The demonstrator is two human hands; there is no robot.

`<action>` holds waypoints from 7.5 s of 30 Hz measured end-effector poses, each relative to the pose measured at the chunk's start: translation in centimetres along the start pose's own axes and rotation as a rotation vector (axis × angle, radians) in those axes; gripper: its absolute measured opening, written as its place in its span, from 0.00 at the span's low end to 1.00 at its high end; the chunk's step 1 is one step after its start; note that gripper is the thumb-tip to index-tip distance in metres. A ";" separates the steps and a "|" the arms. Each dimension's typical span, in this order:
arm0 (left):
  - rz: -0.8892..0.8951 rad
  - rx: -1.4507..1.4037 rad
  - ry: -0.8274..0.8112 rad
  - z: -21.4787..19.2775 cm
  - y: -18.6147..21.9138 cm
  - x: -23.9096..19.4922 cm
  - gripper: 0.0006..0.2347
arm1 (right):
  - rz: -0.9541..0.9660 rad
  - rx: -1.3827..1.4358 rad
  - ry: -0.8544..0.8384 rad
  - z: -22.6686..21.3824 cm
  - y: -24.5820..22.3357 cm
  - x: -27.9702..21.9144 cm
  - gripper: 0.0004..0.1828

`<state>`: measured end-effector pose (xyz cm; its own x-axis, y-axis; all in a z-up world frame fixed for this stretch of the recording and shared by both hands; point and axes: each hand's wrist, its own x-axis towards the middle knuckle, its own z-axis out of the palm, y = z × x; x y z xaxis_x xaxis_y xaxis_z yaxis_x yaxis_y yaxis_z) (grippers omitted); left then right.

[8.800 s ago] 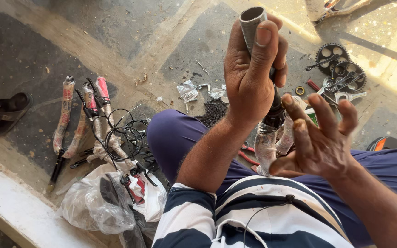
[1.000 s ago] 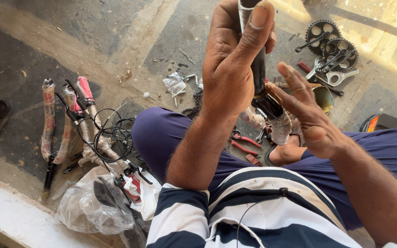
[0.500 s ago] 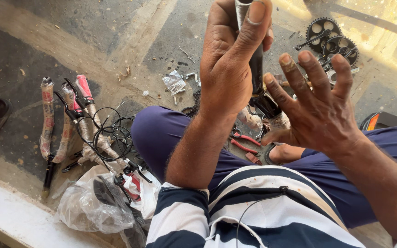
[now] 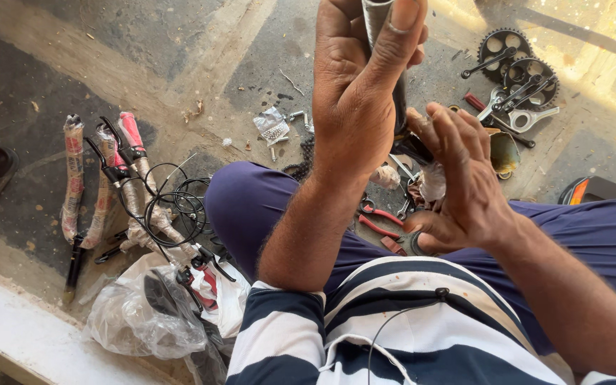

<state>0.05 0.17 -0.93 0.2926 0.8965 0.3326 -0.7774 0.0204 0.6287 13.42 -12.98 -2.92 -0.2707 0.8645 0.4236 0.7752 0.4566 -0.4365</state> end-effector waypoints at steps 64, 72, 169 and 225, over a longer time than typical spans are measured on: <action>-0.017 -0.039 0.114 0.8 -0.5 0.4 0.11 | -0.152 -0.575 -0.003 2.2 3.8 -1.5 0.56; -0.015 -0.071 0.127 0.8 -1.1 0.5 0.11 | -0.069 -0.283 0.087 2.5 3.5 -1.5 0.56; 0.140 1.345 -0.094 -6.7 -3.4 -13.4 0.17 | 0.445 1.177 -0.524 1.9 -2.0 -4.9 0.61; 0.214 1.269 -0.074 -6.3 -4.6 -13.5 0.16 | 1.076 -0.387 -1.052 0.3 29.4 -21.2 0.45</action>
<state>-3.82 -9.27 -12.79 0.2905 0.8020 0.5218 0.2464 -0.5897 0.7691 41.81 -17.83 -24.99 0.3546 0.5658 -0.7444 0.9101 -0.3913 0.1361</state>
